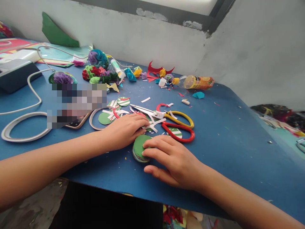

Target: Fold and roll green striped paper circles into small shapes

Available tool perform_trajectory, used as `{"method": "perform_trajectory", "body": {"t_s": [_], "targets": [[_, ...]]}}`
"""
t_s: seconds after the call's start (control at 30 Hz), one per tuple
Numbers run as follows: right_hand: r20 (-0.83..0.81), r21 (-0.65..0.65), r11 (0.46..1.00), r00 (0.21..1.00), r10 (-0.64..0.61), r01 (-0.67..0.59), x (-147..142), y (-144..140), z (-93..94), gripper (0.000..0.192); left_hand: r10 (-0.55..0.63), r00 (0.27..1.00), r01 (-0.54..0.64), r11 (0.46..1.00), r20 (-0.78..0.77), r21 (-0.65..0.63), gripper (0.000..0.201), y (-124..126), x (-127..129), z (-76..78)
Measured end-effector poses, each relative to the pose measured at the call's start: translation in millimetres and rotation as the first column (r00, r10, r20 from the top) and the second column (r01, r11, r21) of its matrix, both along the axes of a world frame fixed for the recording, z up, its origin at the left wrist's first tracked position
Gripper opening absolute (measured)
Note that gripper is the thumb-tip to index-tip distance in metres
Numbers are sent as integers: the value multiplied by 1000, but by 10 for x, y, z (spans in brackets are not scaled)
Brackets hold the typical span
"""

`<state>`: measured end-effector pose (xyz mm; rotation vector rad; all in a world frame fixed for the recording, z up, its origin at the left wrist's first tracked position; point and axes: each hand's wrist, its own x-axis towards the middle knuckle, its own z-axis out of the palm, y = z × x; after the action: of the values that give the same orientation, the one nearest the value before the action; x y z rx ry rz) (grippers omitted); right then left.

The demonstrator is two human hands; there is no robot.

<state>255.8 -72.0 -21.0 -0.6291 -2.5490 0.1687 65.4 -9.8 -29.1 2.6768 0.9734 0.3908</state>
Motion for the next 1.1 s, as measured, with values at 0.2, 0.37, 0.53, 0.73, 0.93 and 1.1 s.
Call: {"method": "perform_trajectory", "body": {"t_s": [0.2, 0.37, 0.53, 0.73, 0.93, 1.1], "targets": [[-70, 9, 1000, 997, 23, -22, 33, 26, -15, 16, 0, 1000, 0, 1000, 12, 17, 27, -5, -2, -12], [-189, 3, 996, 978, -90, 92, 99, 105, -49, 9, -19, 1000, 19, 999, -17, 32, 30, -33, -3, 1], [-111, -122, 972, 970, -216, 203, 125, 176, -104, 12, -25, 999, 27, 999, -38, 39, 29, -52, -3, 18], [-48, -205, 958, 976, -213, 199, 131, 188, -136, 14, -27, 999, 30, 998, -46, 49, 28, -67, 0, 25], [-61, -235, 952, 974, -217, 198, 130, 182, -136, 15, -22, 998, 26, 998, -57, 64, 28, -68, -2, 14], [-62, -250, 949, 975, -214, 192, 130, 188, -141, 16, -27, 998, 31, 997, -59, 69, 28, -64, -5, 11]]}}
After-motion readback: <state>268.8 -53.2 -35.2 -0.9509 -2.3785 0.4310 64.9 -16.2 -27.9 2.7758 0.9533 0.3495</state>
